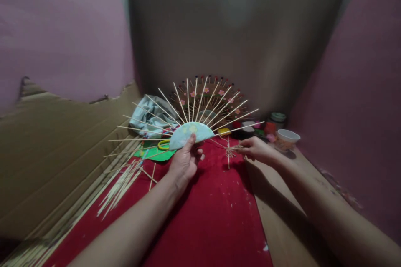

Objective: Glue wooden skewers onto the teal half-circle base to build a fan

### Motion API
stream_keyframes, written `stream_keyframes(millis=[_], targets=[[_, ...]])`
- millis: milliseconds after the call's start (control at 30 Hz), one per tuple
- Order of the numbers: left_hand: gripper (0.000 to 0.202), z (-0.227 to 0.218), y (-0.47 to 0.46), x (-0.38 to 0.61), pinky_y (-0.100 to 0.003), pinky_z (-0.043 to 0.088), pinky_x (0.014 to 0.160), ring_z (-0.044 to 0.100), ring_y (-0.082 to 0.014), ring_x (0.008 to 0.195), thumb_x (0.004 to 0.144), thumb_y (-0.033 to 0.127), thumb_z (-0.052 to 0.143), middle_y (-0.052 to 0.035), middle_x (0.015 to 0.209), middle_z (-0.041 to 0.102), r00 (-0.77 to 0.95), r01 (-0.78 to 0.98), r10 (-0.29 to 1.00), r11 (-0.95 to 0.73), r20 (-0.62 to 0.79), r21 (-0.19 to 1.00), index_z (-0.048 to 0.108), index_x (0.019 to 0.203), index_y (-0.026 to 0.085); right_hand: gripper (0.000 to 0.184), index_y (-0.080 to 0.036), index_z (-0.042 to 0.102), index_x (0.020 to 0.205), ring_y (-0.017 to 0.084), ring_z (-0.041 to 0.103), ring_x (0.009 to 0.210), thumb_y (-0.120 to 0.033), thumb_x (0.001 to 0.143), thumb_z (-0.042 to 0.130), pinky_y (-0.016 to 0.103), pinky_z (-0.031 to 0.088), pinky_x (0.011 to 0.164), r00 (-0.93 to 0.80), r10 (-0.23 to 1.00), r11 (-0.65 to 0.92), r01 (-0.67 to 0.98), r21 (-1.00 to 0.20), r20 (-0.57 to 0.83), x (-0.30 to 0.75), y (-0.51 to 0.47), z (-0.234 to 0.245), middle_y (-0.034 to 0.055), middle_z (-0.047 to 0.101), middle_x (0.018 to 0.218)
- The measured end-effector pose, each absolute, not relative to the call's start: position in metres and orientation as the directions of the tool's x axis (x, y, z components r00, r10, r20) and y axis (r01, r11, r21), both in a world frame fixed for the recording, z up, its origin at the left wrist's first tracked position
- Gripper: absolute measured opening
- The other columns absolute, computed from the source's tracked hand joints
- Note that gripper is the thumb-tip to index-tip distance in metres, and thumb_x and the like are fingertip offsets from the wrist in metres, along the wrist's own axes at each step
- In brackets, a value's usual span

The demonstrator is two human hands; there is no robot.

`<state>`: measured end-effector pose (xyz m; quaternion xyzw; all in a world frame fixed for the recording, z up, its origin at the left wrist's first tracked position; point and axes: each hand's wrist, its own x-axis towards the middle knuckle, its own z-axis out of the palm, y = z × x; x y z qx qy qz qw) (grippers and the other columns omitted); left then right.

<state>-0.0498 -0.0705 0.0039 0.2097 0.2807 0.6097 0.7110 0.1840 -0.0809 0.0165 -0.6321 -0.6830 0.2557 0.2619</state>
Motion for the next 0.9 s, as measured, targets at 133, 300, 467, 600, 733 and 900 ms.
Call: stream_keyframes(millis=[133,300,467,600,733,900], targets=[[0.022,-0.002,-0.073,-0.046,-0.021,0.035,0.038,0.048,-0.0082,0.039,0.072,0.025,0.076,-0.0008,0.060,0.063,0.083,-0.726,0.970,0.216,-0.228,0.653,0.058,0.081,0.016,0.020,-0.019,0.064,0.066,0.013,0.048,0.053,-0.039,0.069,0.066,0.027,0.037,0.048,-0.182,0.980,0.120,0.217,-0.969,0.080,0.200,-0.126,0.031,0.0030,0.056,0.061],[0.009,-0.009,-0.074,-0.042,-0.019,0.040,0.040,0.050,-0.0077,0.040,0.087,0.022,0.059,-0.0021,0.059,0.062,0.155,-0.692,0.944,0.314,-0.292,0.650,0.056,0.081,0.016,0.010,-0.023,0.062,0.077,0.012,0.049,0.057,-0.027,0.069,0.063,0.026,0.038,0.053,0.051,0.987,0.158,-0.376,-0.913,0.150,0.204,-0.145,0.033,0.0013,0.055,0.066],[0.010,-0.007,-0.090,-0.036,-0.021,0.040,0.038,0.053,-0.0102,0.041,0.083,0.016,0.062,-0.0110,0.063,0.063,0.387,-0.526,0.850,0.522,-0.357,0.672,0.062,0.078,0.007,0.014,-0.023,0.062,0.085,0.011,0.050,0.054,-0.026,0.071,0.064,0.024,0.038,0.049,0.106,0.990,0.125,-0.383,-0.915,0.091,0.186,-0.147,0.025,-0.0001,0.058,0.067],[0.033,0.001,-0.125,-0.023,-0.022,0.044,0.039,0.063,-0.0149,0.054,0.073,0.026,0.074,-0.0168,0.092,0.067,0.620,-0.364,0.779,0.388,-0.090,0.847,0.064,0.100,0.009,0.021,-0.019,0.062,0.076,0.012,0.057,0.055,-0.029,0.064,0.076,0.025,0.044,0.051,0.104,0.992,0.112,-0.430,-0.896,0.074,0.163,-0.150,0.016,0.0008,0.063,0.067],[0.048,0.001,-0.152,-0.010,-0.022,0.045,0.042,0.064,-0.0152,0.059,0.072,0.025,0.075,-0.0130,0.100,0.065,0.744,-0.319,0.667,0.300,0.042,0.899,0.060,0.116,0.017,0.027,-0.016,0.063,0.075,0.015,0.064,0.061,-0.029,0.060,0.081,0.027,0.050,0.058,0.087,0.993,0.114,-0.433,-0.894,0.084,0.146,-0.155,0.015,0.0025,0.068,0.070],[0.016,-0.003,-0.145,-0.014,-0.018,0.031,0.034,0.042,-0.0044,0.033,0.080,0.028,0.066,0.0020,0.052,0.049,0.734,-0.196,0.676,0.304,-0.066,0.932,0.065,0.080,0.013,0.032,-0.015,0.063,0.076,0.014,0.062,0.053,-0.029,0.054,0.081,0.023,0.043,0.046,0.197,0.979,0.127,-0.392,-0.911,0.052,0.154,-0.152,0.014,0.0029,0.067,0.064]])
